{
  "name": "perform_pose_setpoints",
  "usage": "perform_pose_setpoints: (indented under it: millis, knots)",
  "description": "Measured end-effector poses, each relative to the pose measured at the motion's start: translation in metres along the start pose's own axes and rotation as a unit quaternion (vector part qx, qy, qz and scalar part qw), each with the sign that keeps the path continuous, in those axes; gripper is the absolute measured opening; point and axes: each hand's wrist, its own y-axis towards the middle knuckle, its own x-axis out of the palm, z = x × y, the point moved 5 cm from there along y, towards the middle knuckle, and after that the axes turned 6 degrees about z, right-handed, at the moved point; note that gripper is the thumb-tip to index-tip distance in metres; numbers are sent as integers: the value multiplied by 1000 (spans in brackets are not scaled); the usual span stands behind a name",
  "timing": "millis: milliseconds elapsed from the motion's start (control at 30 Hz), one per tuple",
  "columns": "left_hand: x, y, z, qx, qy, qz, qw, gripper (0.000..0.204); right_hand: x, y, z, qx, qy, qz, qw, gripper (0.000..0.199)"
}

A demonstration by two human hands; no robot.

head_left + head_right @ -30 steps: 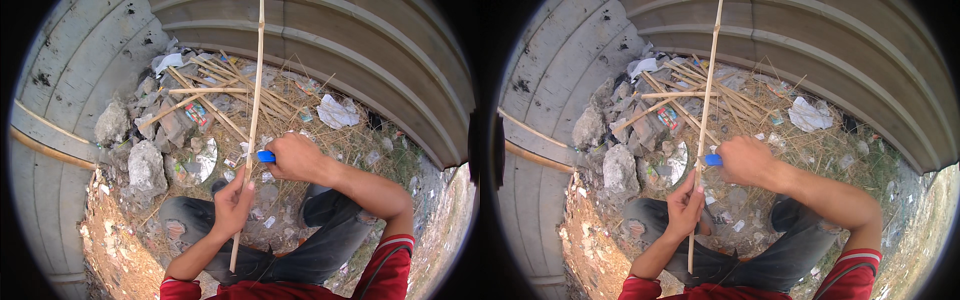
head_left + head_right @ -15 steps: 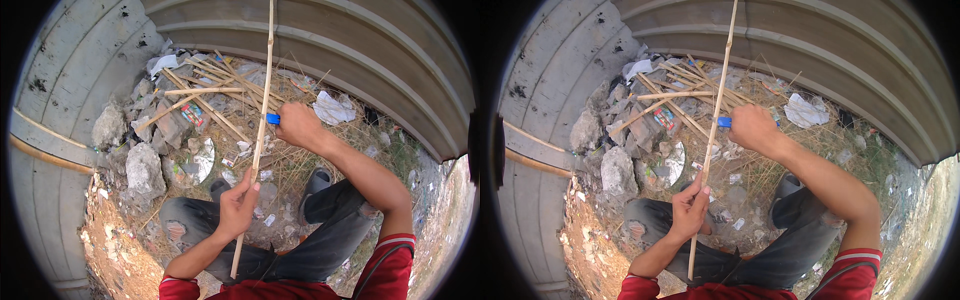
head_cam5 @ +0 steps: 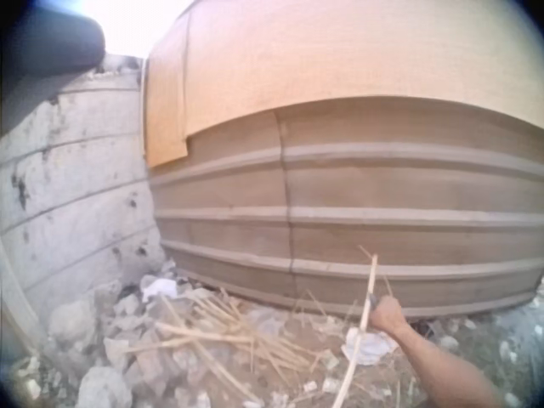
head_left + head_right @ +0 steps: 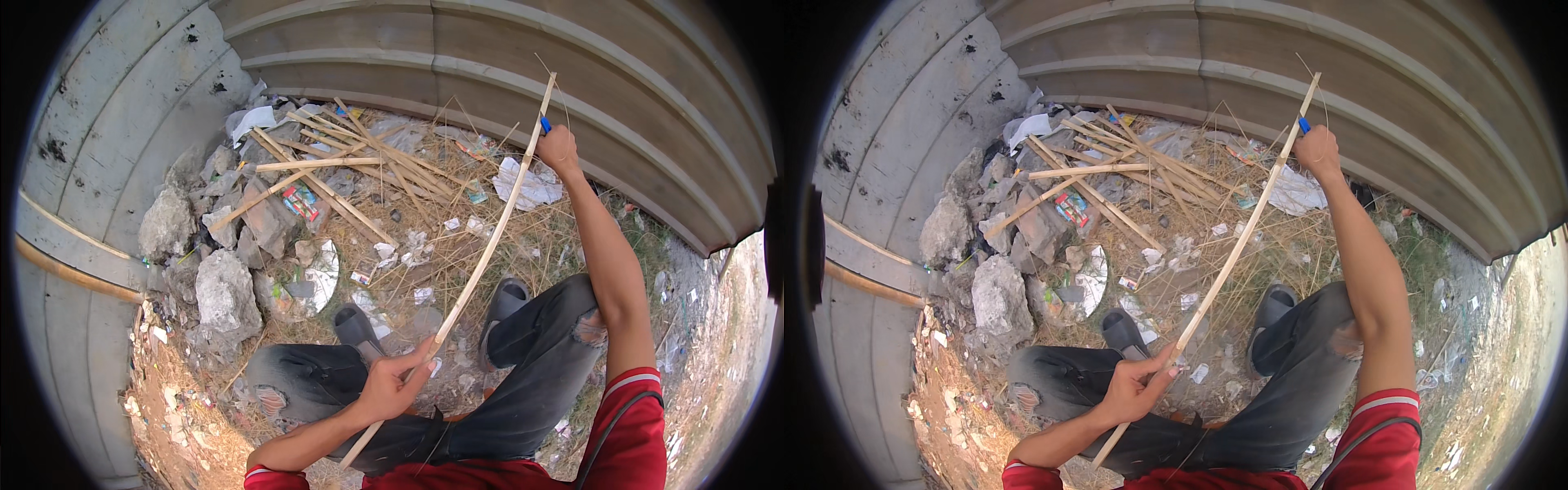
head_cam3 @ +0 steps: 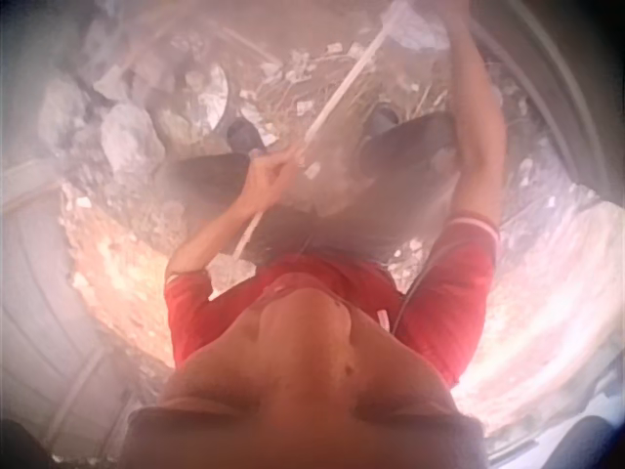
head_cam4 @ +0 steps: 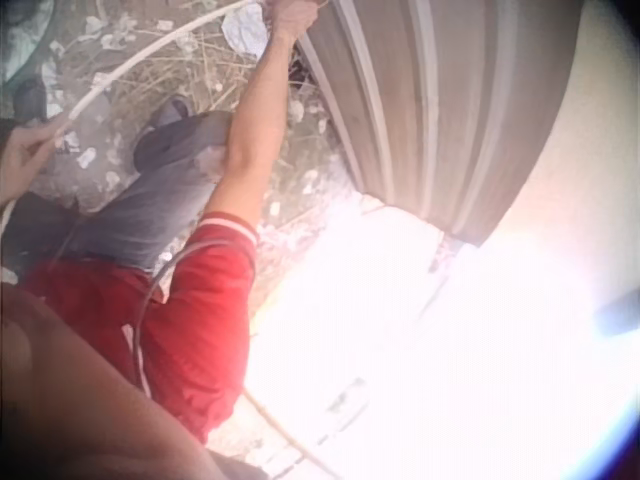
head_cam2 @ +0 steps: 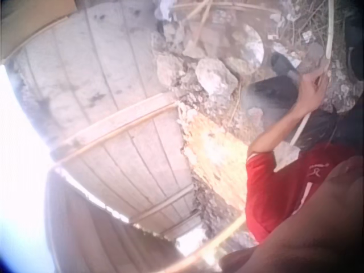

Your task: The person sits on the ground and uses a blue utility knife to shave thin strips of bamboo. They hold the bamboo stick in one hand and scrape the blade along its length to remove the outer layer, occasionally switching to a larger knife to split the stick.

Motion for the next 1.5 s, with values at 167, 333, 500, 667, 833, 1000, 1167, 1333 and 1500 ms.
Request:
perform_pose_setpoints:
  millis: [167,333,500,667,833,1000,1167,1333,1500]
  knots:
    - [-14,6,-5,60,24,79,995,48,17,-16,25,-63,-11,-60,996,32]
    - [-30,12,0,67,-27,174,982,47,2,-91,-69,-48,263,-247,931,33]
    - [-30,27,16,55,-92,184,977,47,-13,-165,-148,-134,353,-352,856,36]
    - [-28,37,27,53,-108,207,971,47,-23,-219,-185,-195,329,-440,812,41]
    - [-29,42,33,28,-126,223,966,46,-30,-228,-189,-237,355,-426,798,36]
    - [-31,43,29,29,-124,224,966,47,-39,-229,-179,-353,249,-391,812,21]
    - [-33,46,29,27,-137,228,964,47,-38,-260,-176,-395,136,-396,818,13]
    - [-32,47,29,11,-153,221,963,47,-13,-274,-166,-385,112,-381,833,10]
    - [-30,50,31,19,-150,230,961,46,-8,-269,-168,-385,79,-359,847,12]
